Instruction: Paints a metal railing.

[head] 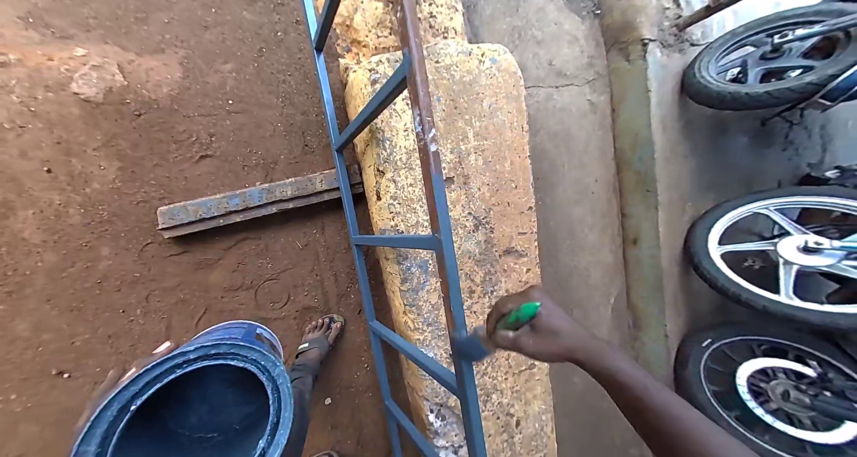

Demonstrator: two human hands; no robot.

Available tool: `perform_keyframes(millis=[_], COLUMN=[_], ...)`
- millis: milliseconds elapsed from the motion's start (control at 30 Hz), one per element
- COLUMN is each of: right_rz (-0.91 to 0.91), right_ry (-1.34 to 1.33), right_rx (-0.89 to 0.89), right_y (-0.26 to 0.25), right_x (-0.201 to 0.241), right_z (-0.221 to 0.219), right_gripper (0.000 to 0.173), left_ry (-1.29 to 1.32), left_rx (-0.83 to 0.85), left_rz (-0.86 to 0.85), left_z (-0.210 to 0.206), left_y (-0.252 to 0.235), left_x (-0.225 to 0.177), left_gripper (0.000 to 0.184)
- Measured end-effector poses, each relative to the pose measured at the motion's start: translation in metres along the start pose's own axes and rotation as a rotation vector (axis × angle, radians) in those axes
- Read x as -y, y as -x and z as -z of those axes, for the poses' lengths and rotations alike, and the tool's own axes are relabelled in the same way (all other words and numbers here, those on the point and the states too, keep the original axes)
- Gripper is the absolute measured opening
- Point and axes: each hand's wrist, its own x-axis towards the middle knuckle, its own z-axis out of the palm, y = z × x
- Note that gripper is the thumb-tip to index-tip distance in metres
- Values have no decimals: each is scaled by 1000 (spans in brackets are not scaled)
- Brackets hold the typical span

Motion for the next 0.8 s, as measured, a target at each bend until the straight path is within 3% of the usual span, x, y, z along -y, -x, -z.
perform_keyframes(millis=[67,133,200,267,333,400,467,533,600,733,800], right_rz=[-51,-67,103,278,372,335,198,45,-25,122,231], right_ry=[17,41,171,259,305,343,340,311,345,603,754], right_rx=[12,-239,-597,-771,-715,-528,-320,-102,-38,-253,-242], right_y=[-13,-46,-86,-99,-71,-16,40,71,64,-13,-44], right_x=[10,25,32,35,31,17,9,14,26,56,82], right_z=[13,34,46,43,14,-32,-68,-86,-83,-51,-53], right_gripper=[6,7,12,14,15,18,20,17,18,16,16], left_ry=[-12,37,232,249,261,242,372,508,355,336,379], left_rx=[-80,-67,31,22,49,103,117,14,-80,-158,-207], left_rz=[-45,-11,125,38,137,280,275,147,-28,-8,-93], left_z=[-10,-9,-2,-6,-1,9,14,9,-1,6,5], left_y=[28,31,14,15,-8,-40,-29,23,55,47,51], left_x=[36,30,1,6,-36,-89,-79,-23,18,-16,-20], left_gripper=[100,97,83,73,60,44,50,71,88,71,78])
